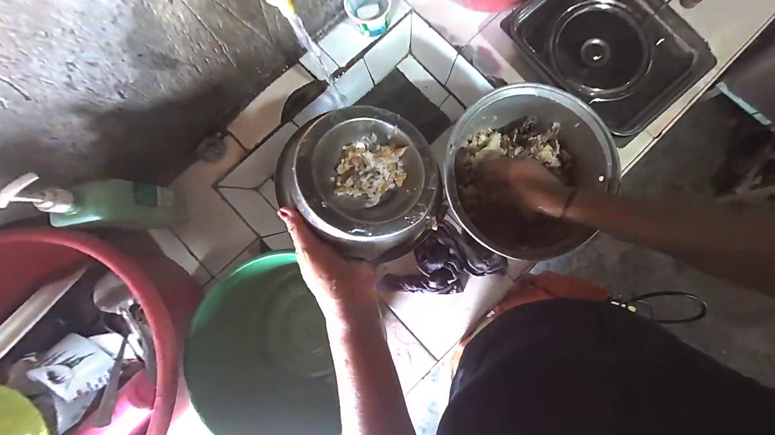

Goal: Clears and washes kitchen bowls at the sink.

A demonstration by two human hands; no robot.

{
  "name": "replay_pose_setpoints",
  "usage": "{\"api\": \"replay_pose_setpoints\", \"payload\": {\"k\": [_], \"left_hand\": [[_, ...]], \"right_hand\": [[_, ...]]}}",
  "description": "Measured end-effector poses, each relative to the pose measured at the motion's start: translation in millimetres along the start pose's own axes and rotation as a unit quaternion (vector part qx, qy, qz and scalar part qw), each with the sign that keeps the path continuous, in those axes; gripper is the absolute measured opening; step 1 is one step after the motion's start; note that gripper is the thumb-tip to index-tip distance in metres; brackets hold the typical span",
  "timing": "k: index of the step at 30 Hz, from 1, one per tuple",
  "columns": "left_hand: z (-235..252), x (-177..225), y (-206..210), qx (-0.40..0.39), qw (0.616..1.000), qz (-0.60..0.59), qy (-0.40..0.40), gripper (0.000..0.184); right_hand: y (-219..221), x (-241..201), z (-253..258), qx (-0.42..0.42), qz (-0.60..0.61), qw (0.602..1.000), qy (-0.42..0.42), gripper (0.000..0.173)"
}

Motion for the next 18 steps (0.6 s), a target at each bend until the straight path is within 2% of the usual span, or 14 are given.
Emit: {"api": "replay_pose_setpoints", "payload": {"k": [2,4,5,7,9,10,11,12,13,14,16,18], "left_hand": [[-1.5,2.3,-6.1,0.001,1.000,0.005,0.006,0.048],[-1.5,2.0,-7.1,-0.002,1.000,0.001,0.008,0.048],[-1.6,0.8,-6.6,0.000,1.000,-0.006,0.006,0.048],[-0.7,-3.2,-5.6,-0.008,1.000,-0.023,0.001,0.047],[-1.0,-6.8,-3.6,-0.027,0.999,-0.028,-0.006,0.048],[-1.7,-7.1,-2.0,-0.034,0.999,-0.030,-0.008,0.048],[-2.9,-6.1,-0.9,-0.038,0.999,-0.027,-0.009,0.048],[-3.7,-4.8,-0.7,-0.039,0.999,-0.024,-0.008,0.048],[-4.5,-3.3,-1.6,-0.034,0.999,-0.022,-0.006,0.048],[-5.2,-1.9,-2.7,-0.027,0.999,-0.022,-0.004,0.048],[-5.8,-0.4,-5.0,-0.020,1.000,-0.024,0.000,0.048],[-6.7,-1.2,-6.6,-0.013,0.999,-0.029,-0.006,0.048]], "right_hand": [[3.4,-9.4,-11.4,-0.066,0.009,0.998,0.006,0.030],[27.0,-14.6,-15.8,-0.157,-0.053,0.986,0.034,0.044],[39.6,-15.8,-13.3,-0.167,-0.079,0.982,0.028,0.048],[55.0,-14.9,0.4,-0.106,-0.099,0.989,-0.020,0.045],[44.8,-17.2,11.9,-0.026,-0.077,0.996,-0.042,0.038],[28.4,-25.3,14.5,-0.070,-0.083,0.994,-0.005,0.038],[10.9,-34.1,15.7,-0.247,-0.107,0.959,0.087,0.047],[1.7,-26.9,21.2,-0.118,-0.051,0.991,0.034,0.037],[-4.7,-15.9,25.4,-0.024,-0.013,1.000,-0.008,0.030],[-10.9,-8.7,25.0,0.001,-0.013,1.000,-0.022,0.029],[-13.3,-3.0,11.4,-0.058,-0.072,0.996,-0.019,0.034],[4.6,-9.4,-14.2,-0.176,-0.133,0.975,-0.014,0.043]]}}
Point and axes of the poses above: each hand's wrist, its own z-axis towards the middle knuckle, its own y-axis out of the palm, x = y × z, the point moved 8 cm from there along z, towards the middle knuckle, and after that the axes turned 1 degree about y, right-handed, at the moved point
